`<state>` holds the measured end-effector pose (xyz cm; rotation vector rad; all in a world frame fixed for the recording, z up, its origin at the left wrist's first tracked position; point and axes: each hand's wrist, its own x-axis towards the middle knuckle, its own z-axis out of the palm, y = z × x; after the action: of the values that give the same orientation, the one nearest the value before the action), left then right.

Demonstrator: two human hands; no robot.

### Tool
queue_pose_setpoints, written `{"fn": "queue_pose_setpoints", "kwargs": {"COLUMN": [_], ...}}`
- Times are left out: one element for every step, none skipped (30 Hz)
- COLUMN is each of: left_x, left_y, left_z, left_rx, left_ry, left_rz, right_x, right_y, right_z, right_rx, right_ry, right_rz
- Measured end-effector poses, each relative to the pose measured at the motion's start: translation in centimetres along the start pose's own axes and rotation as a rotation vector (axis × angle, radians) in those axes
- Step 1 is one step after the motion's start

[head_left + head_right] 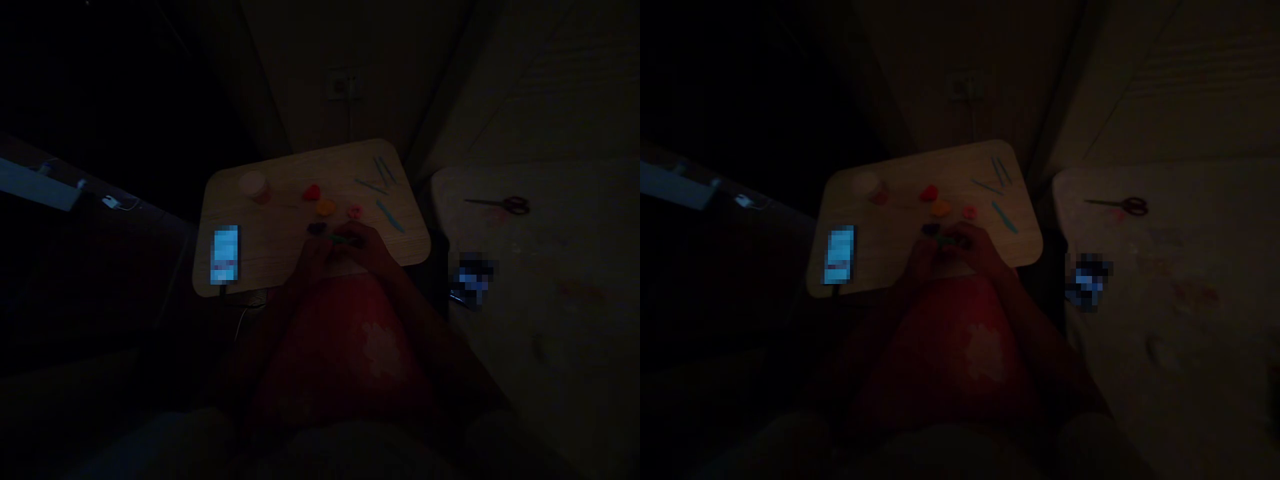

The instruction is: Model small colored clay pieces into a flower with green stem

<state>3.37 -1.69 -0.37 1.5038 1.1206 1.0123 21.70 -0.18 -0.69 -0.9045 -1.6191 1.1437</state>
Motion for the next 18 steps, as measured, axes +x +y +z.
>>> {"fn": "queue_pose_setpoints", "kwargs": {"left_x": [0.0, 0.0, 0.0, 0.01, 0.02, 0.03, 0.03, 0.03, 0.02, 0.0, -0.01, -0.01, 0.0, 0.02, 0.05, 0.08, 0.11, 0.14], "left_y": [0.02, 0.04, 0.05, 0.06, 0.07, 0.09, 0.12, 0.16, 0.22, 0.29, 0.36, 0.45, 0.53, 0.61, 0.69, 0.75, 0.82, 0.88], "left_z": [0.06, 0.12, 0.19, 0.24, 0.29, 0.31, 0.3, 0.27, 0.23, 0.18, 0.13, 0.09, 0.07, 0.06, 0.07, 0.09, 0.1, 0.11], "left_rx": [-0.02, -0.032, -0.034, -0.026, -0.009, 0.012, 0.032, 0.046, 0.051, 0.051, 0.056, 0.07, 0.095, 0.129, 0.166, 0.2, 0.227, 0.246], "left_ry": [0.0, 0.004, 0.008, 0.018, 0.028, 0.037, 0.044, 0.051, 0.057, 0.059, 0.063, 0.07, 0.077, 0.082, 0.083, 0.077, 0.066, 0.052], "left_rz": [-0.003, -0.01, -0.018, -0.023, -0.025, -0.024, -0.021, -0.017, -0.013, -0.004, 0.007, 0.022, 0.042, 0.063, 0.08, 0.09, 0.098, 0.103], "right_x": [0.02, 0.05, 0.08, 0.11, 0.13, 0.14, 0.15, 0.15, 0.14, 0.11, 0.09, 0.06, 0.03, 0.01, 0.0, 0.0, 0.01, 0.03], "right_y": [0.06, 0.14, 0.22, 0.32, 0.41, 0.49, 0.58, 0.65, 0.72, 0.76, 0.79, 0.78, 0.74, 0.68, 0.59, 0.48, 0.36, 0.25], "right_z": [-0.03, -0.06, -0.07, -0.08, -0.07, -0.06, -0.05, -0.03, -0.02, -0.02, -0.03, -0.05, -0.08, -0.12, -0.17, -0.23, -0.3, -0.36], "right_rx": [-0.002, -0.002, -0.002, -0.003, -0.006, -0.013, -0.022, -0.028, -0.029, -0.023, -0.012, -0.001, 0.006, 0.009, 0.006, 0.0, -0.008, -0.017], "right_ry": [0.011, 0.022, 0.034, 0.046, 0.057, 0.066, 0.075, 0.09, 0.106, 0.119, 0.123, 0.108, 0.076, 0.037, -0.001, -0.03, -0.048, -0.057], "right_rz": [-0.009, -0.016, -0.025, -0.032, -0.038, -0.043, -0.043, -0.038, -0.024, -0.004, 0.022, 0.048, 0.069, 0.079, 0.083, 0.08, 0.076, 0.074]}}
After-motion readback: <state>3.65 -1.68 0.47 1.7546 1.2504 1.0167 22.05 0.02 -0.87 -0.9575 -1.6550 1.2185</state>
